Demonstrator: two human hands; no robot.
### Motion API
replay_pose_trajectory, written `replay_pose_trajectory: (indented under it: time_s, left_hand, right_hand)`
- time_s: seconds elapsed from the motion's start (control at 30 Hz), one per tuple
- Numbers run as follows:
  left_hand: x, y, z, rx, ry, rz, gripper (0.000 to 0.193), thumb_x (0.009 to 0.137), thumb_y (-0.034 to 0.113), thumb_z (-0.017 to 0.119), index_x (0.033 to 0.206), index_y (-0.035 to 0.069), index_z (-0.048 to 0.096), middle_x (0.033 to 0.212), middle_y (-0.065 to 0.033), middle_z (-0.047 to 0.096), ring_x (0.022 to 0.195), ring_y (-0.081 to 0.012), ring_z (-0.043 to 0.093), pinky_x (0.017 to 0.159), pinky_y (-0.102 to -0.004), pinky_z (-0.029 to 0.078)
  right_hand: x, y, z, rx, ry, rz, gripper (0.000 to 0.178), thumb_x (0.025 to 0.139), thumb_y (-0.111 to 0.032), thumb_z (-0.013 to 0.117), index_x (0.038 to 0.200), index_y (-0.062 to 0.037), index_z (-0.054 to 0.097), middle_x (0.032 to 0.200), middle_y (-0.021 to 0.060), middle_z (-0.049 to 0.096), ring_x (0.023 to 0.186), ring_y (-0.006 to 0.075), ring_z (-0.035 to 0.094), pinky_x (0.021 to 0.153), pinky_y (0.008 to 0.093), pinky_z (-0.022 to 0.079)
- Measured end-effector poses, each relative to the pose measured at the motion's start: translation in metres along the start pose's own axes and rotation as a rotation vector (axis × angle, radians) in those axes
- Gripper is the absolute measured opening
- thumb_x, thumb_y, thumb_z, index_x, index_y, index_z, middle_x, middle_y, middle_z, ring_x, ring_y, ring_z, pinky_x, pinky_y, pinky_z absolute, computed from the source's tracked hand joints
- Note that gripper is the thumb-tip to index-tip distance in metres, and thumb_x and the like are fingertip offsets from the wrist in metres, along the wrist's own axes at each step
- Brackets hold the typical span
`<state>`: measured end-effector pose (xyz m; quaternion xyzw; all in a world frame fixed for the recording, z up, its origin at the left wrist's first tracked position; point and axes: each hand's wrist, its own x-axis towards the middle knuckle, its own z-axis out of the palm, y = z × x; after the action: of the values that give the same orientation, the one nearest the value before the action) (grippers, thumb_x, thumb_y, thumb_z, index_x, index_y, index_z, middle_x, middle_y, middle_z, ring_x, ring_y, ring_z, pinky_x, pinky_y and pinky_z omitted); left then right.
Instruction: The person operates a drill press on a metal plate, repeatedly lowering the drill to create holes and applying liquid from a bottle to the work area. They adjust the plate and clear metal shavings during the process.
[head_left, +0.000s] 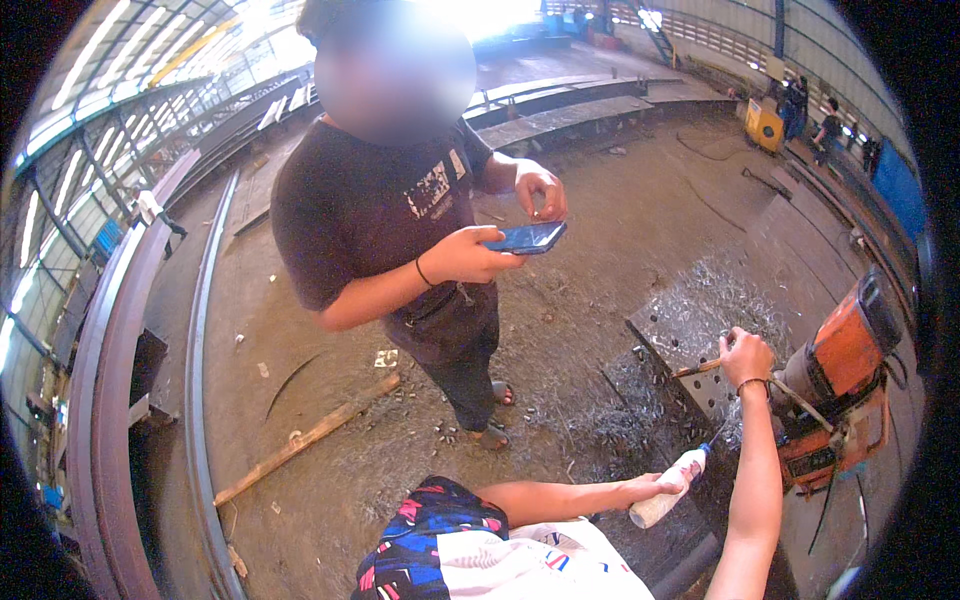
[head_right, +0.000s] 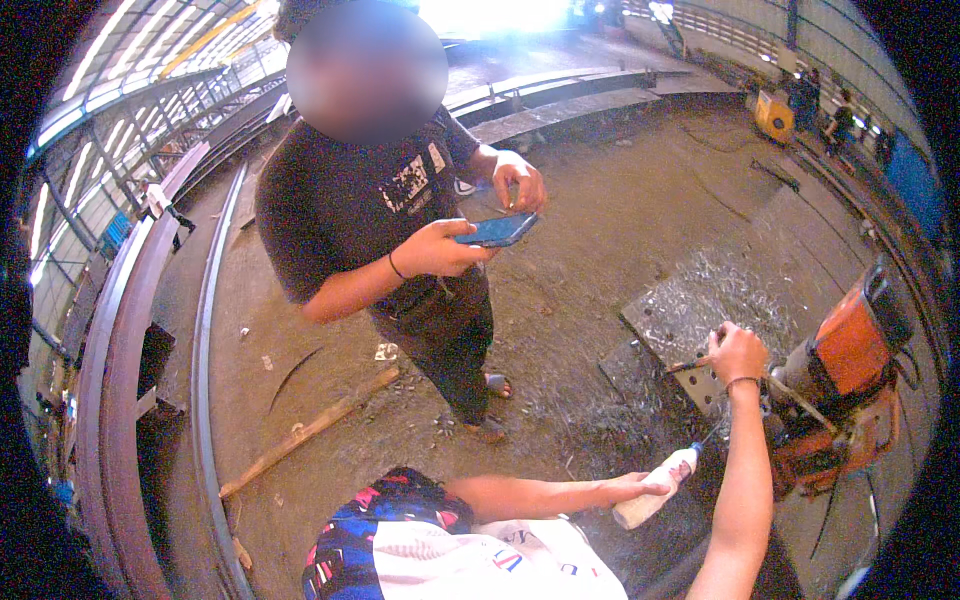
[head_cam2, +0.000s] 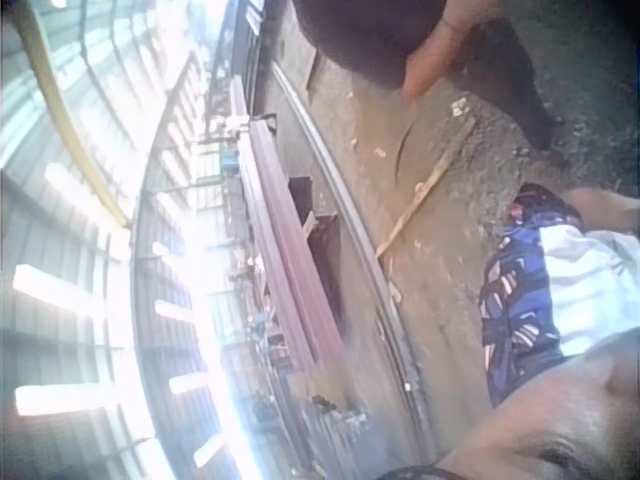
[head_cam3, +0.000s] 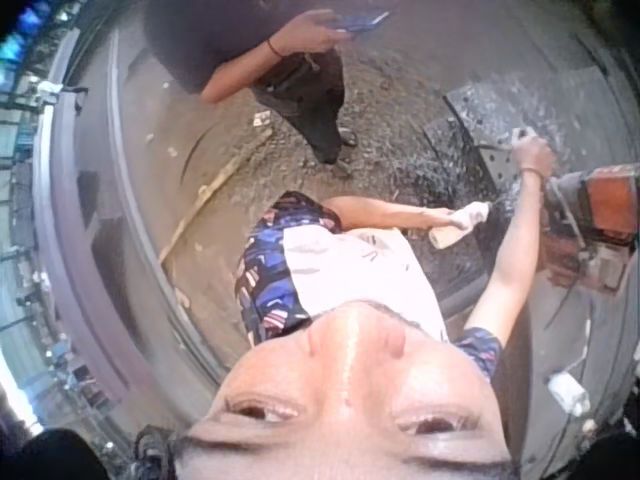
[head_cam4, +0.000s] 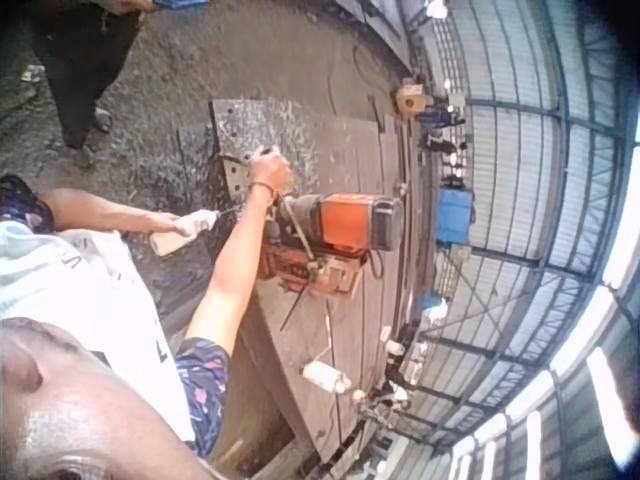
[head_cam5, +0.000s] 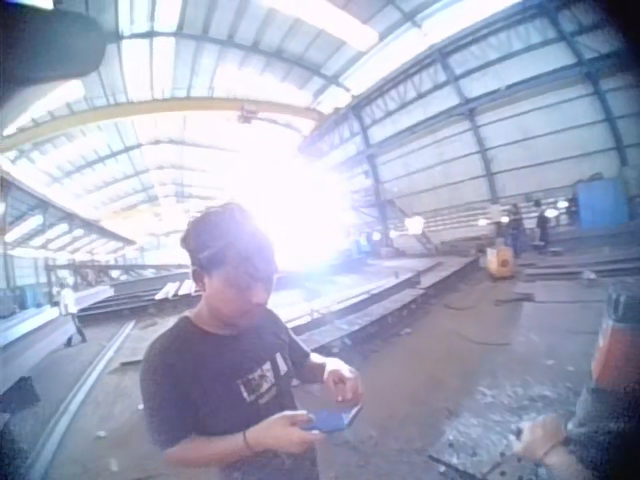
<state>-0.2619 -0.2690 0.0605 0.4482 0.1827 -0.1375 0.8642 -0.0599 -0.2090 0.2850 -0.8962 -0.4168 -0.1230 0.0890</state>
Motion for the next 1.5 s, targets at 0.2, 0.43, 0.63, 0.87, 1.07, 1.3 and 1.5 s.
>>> replay_pose_trajectory:
  time_s: [0.2,0.43,0.63,0.87,1.07,1.3,1.5]
  left_hand:
    - [0.007,-0.011,0.019,-0.003,0.037,0.032,0.071,0.085,0.048,0.069,0.137,0.006,0.046,0.109,-0.0067,0.063,0.089,-0.0189,0.063,0.076,-0.0346,0.051]
    - [0.008,-0.027,0.043,-0.008,0.132,0.056,0.062,0.084,0.046,0.071,0.13,0.006,0.054,0.101,-0.0031,0.064,0.082,-0.015,0.063,0.071,-0.0311,0.051]
    - [0.001,-0.033,0.06,-0.013,0.13,0.027,0.071,0.084,0.05,0.071,0.136,0.006,0.049,0.109,-0.0052,0.064,0.091,-0.0169,0.062,0.078,-0.033,0.051]
    - [-0.004,-0.029,0.065,-0.021,0.13,0.037,0.069,0.085,0.047,0.071,0.136,0.007,0.049,0.106,-0.0023,0.063,0.085,-0.0137,0.062,0.073,-0.0305,0.05]
    - [0.014,-0.029,0.06,0.016,0.135,0.044,0.068,0.084,0.047,0.071,0.135,0.006,0.052,0.108,-0.0037,0.063,0.091,-0.0156,0.062,0.078,-0.0319,0.05]
    - [0.017,-0.01,0.043,0.09,0.084,0.041,0.071,0.083,0.048,0.07,0.135,0.004,0.049,0.11,-0.0076,0.063,0.094,-0.0198,0.063,0.08,-0.036,0.051]
    - [0.027,-0.005,0.026,0.098,0.029,-0.031,0.072,0.082,0.045,0.072,0.136,0.005,0.049,0.112,-0.0071,0.063,0.096,-0.0201,0.063,0.081,-0.0358,0.051]
  right_hand:
    - [0.003,0.003,0.001,0.034,-0.011,-0.026,0.027,0.084,-0.038,0.066,0.083,-0.0117,0.071,0.08,0.0183,0.07,0.076,0.038,0.069,0.067,0.0491,0.055]
    - [0.005,0.008,0.01,0.027,-0.011,-0.057,0.031,0.084,-0.04,0.066,0.089,-0.01,0.072,0.085,0.0177,0.071,0.082,0.0375,0.07,0.074,0.0494,0.056]
    - [0.008,0.013,0.005,0.033,-0.046,-0.074,0.032,0.084,-0.039,0.066,0.092,-0.0094,0.072,0.09,0.0196,0.071,0.086,0.0376,0.07,0.076,0.0486,0.056]
    - [0.004,0.012,0.014,0.051,0.013,-0.088,0.029,0.083,-0.036,0.068,0.092,-0.0083,0.072,0.088,0.0195,0.071,0.086,0.0374,0.069,0.077,0.0482,0.055]
    - [0.003,0.008,0.008,0.035,-0.003,-0.066,0.03,0.084,-0.037,0.067,0.091,-0.0085,0.072,0.087,0.019,0.071,0.084,0.037,0.07,0.076,0.0471,0.056]
    - [0.002,0.003,0.009,0.028,-0.022,-0.042,0.031,0.084,-0.038,0.067,0.09,-0.0073,0.072,0.086,0.0198,0.071,0.082,0.0378,0.07,0.075,0.0481,0.056]
    - [-0.001,0.001,0.005,0.021,-0.007,-0.026,0.03,0.084,-0.037,0.066,0.093,-0.0082,0.072,0.084,0.0191,0.071,0.081,0.0376,0.07,0.073,0.0479,0.056]
